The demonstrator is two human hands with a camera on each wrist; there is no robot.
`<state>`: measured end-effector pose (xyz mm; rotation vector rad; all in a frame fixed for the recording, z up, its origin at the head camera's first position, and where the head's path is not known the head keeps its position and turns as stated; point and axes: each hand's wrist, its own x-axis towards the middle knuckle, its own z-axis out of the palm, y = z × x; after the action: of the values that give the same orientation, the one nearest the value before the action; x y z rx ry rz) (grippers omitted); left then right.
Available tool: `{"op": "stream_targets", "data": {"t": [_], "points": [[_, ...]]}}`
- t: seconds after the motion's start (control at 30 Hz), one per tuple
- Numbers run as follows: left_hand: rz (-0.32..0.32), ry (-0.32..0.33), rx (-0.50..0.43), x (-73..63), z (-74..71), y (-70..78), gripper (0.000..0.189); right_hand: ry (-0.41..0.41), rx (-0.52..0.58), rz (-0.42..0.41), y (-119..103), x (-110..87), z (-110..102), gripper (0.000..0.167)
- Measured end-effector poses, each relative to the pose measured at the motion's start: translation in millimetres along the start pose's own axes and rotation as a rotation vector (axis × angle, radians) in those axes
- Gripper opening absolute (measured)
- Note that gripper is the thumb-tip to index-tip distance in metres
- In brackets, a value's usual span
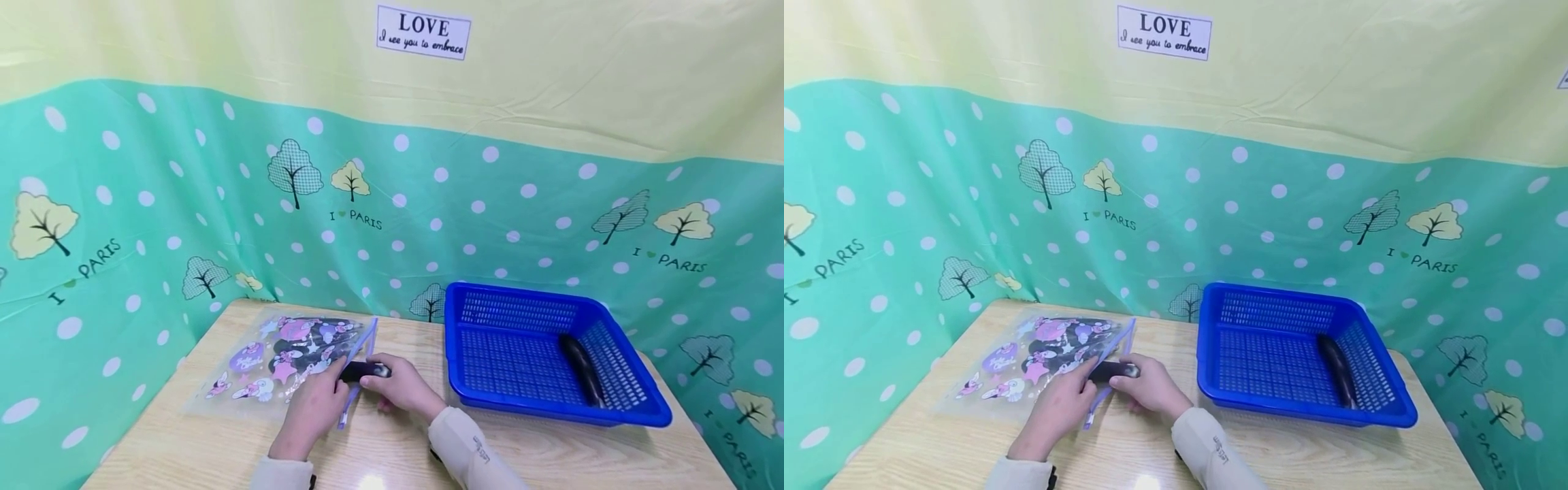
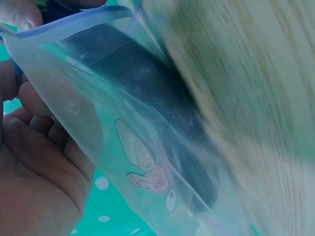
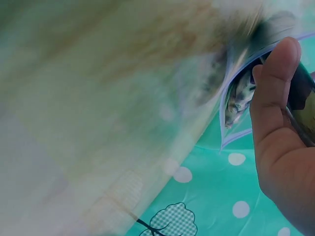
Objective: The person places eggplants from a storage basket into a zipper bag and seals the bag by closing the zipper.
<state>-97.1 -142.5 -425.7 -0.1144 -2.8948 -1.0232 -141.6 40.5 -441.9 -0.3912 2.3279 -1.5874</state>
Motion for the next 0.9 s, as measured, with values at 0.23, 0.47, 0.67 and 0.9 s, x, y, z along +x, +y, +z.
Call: {"op": "stream_targets", "data": {"t": [0.23, 0.47, 0.67, 0.9], "points": [[-0.002, -0.007, 0.003, -0.9, -1.9, 0.2, 0.054, -0.036, -0.040, -0.021, -2, 15.9, 10, 0.039], [-0.001, -0.009, 0.004, 0.2, -2.4, 0.5, 0.054, -0.071, -0.160, -0.091, -1, 35.2, 19, 0.027], [-0.005, 0.007, 0.007, -0.3, -4.0, -0.6, 0.053, -0.045, -0.389, -0.196, -5, 48.9, 33, 0.025], [-0.010, 0.000, -0.005, 0.0, -4.3, -0.8, 0.054, -0.147, -0.386, -0.161, -8, 47.1, 35, 0.037]]}}
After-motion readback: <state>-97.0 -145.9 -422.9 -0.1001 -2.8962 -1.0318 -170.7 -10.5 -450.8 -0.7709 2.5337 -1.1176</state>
